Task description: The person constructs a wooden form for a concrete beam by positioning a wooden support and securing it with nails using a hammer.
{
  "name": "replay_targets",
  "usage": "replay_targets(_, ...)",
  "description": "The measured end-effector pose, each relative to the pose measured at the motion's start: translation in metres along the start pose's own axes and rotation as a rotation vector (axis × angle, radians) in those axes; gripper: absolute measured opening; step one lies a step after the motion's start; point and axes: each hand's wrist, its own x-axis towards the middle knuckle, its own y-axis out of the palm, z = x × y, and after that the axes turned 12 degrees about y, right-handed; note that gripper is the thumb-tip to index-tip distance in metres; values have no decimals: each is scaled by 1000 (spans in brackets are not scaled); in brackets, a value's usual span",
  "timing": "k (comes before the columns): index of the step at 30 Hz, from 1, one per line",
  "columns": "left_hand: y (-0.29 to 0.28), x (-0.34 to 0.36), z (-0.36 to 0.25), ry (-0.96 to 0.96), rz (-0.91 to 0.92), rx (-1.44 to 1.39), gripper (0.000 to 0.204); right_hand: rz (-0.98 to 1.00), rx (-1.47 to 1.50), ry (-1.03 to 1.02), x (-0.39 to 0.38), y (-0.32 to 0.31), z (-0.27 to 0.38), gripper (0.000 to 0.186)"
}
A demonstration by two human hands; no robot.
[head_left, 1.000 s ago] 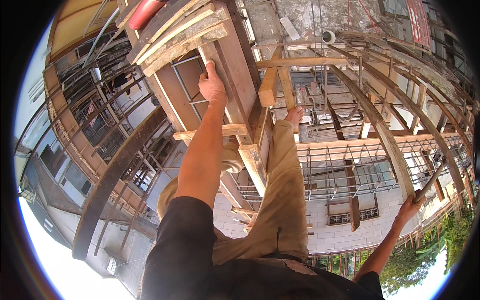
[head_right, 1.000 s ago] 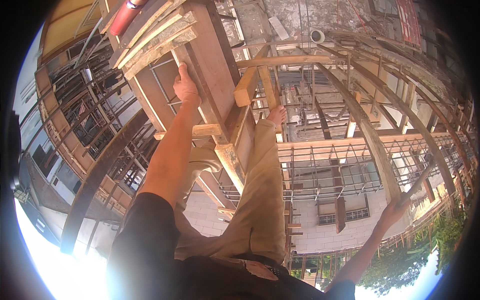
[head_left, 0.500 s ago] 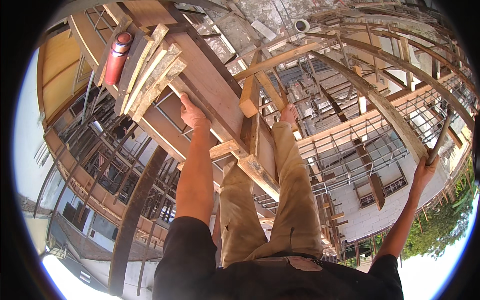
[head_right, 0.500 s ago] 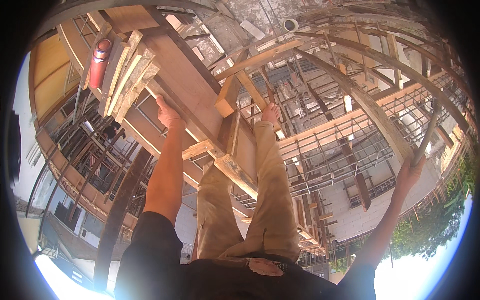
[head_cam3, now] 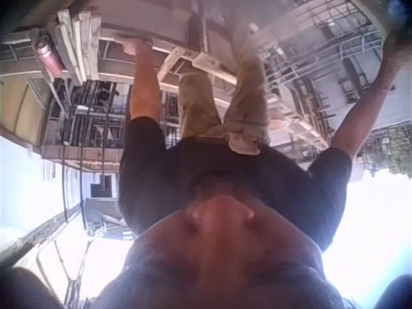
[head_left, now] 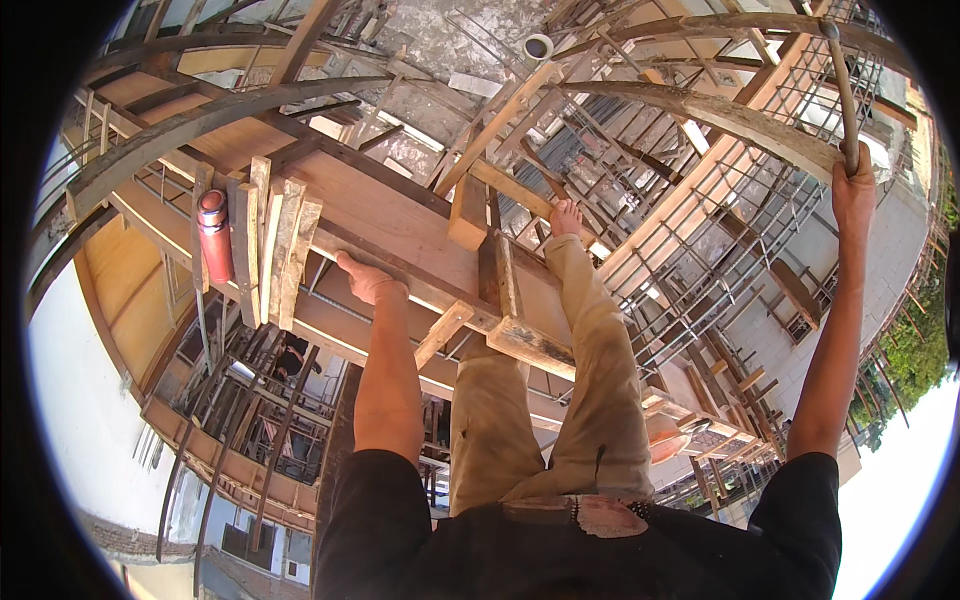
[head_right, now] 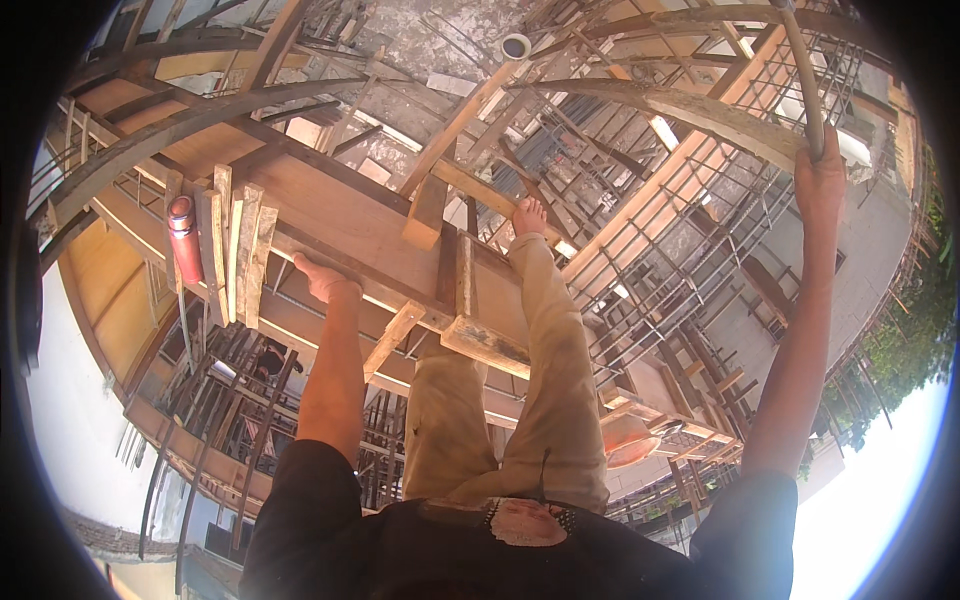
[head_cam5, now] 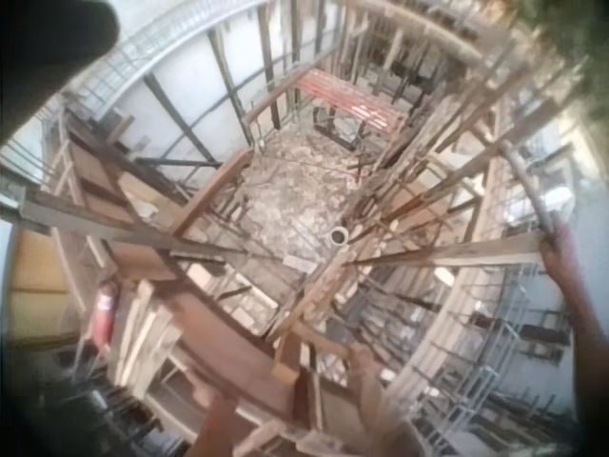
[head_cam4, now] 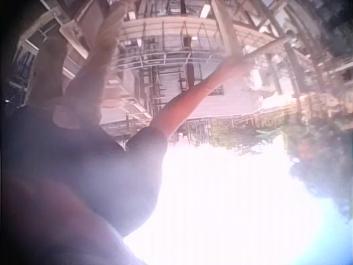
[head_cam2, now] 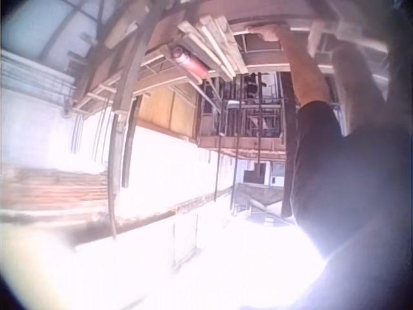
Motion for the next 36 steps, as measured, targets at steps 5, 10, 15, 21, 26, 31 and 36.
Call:
replay_targets(5, -6, 1, -2, -23, 10, 28, 102, 10, 10, 75, -15, -8, 39, 49)
replay_targets(10, -1, -18, -16, -42, 26, -4, 104, -593, -288, -402, -87, -15, 80, 46)
replay_targets(15, -8, -15, -8, -31, 4, -42, 106, 603, 387, 195, -267, 68, 108, 50)
replay_targets(21, 0, -15, 9, 89, 227, -124, 101, 896, 747, 411, -453, 255, 71, 45)
replay_targets(26, -6, -17, 11, 137, 351, -191, 93, 1258, 1238, 1178, -475, 268, 79, 38)
replay_targets(31, -9, -7, 12, 159, 362, -192, 91, 1227, 985, 1011, -446, 265, 99, 26)
replay_targets(36, -3, -8, 22, 213, 363, -163, 91, 1214, 1004, 1026, -458, 311, 100, 46)
